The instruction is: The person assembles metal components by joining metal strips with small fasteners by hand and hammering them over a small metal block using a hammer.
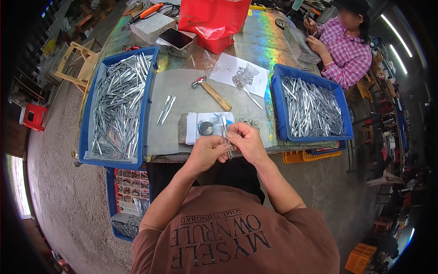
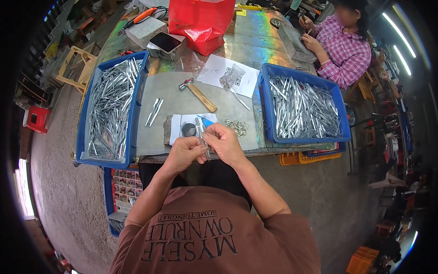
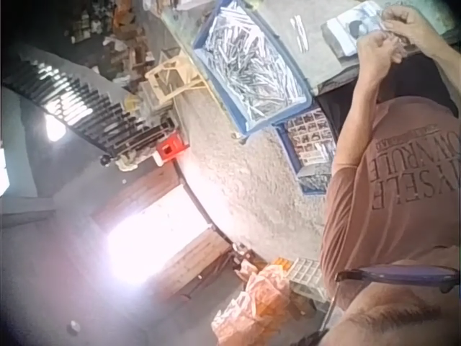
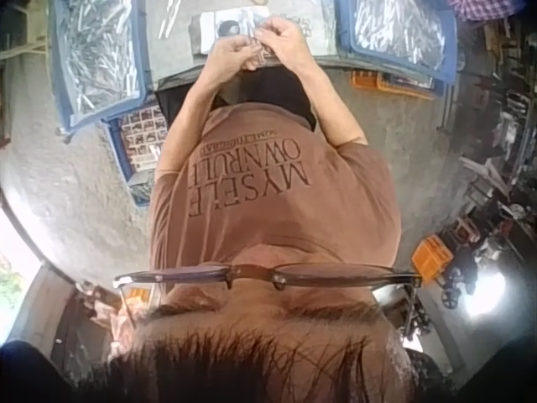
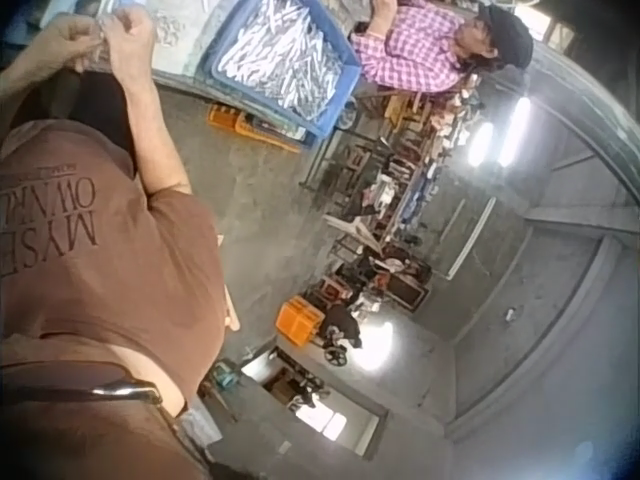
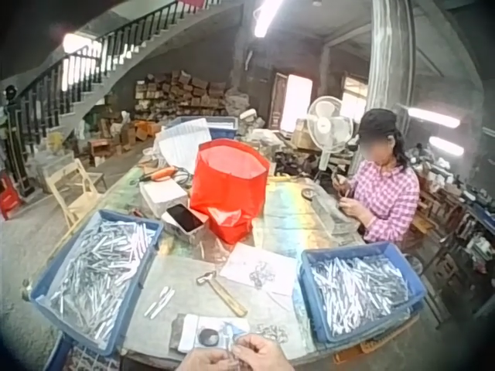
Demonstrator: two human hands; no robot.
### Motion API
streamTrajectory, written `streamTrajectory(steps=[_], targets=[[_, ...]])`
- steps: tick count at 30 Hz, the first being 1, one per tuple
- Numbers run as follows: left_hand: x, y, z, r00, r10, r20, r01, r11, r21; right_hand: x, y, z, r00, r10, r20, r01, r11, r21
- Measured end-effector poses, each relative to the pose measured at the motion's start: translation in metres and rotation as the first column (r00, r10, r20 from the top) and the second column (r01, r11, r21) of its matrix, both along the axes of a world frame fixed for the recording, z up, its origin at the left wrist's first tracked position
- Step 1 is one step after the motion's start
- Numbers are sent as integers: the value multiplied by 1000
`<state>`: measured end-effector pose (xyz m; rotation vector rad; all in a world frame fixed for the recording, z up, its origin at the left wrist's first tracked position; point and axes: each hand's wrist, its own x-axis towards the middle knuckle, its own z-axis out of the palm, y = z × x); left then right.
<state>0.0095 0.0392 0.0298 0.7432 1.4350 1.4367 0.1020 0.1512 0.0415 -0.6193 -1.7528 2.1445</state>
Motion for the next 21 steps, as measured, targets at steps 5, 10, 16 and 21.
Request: streamTrajectory(steps=[5,10,16,21], targets=[[-7,0,3,1000,-10,24,11,1000,-17,-7,0,-1,1000,-11,-26,10,999,-39],[-9,1,3,999,-3,38,4,1000,-21,-9,-2,0,999,-28,-24,27,999,-20],[-10,3,3,998,8,58,-7,1000,-12,-11,-1,-1,998,-52,-42,51,998,-23],[-11,5,4,999,8,51,-8,1000,4,-13,0,-1,998,-50,-37,49,998,-36]])
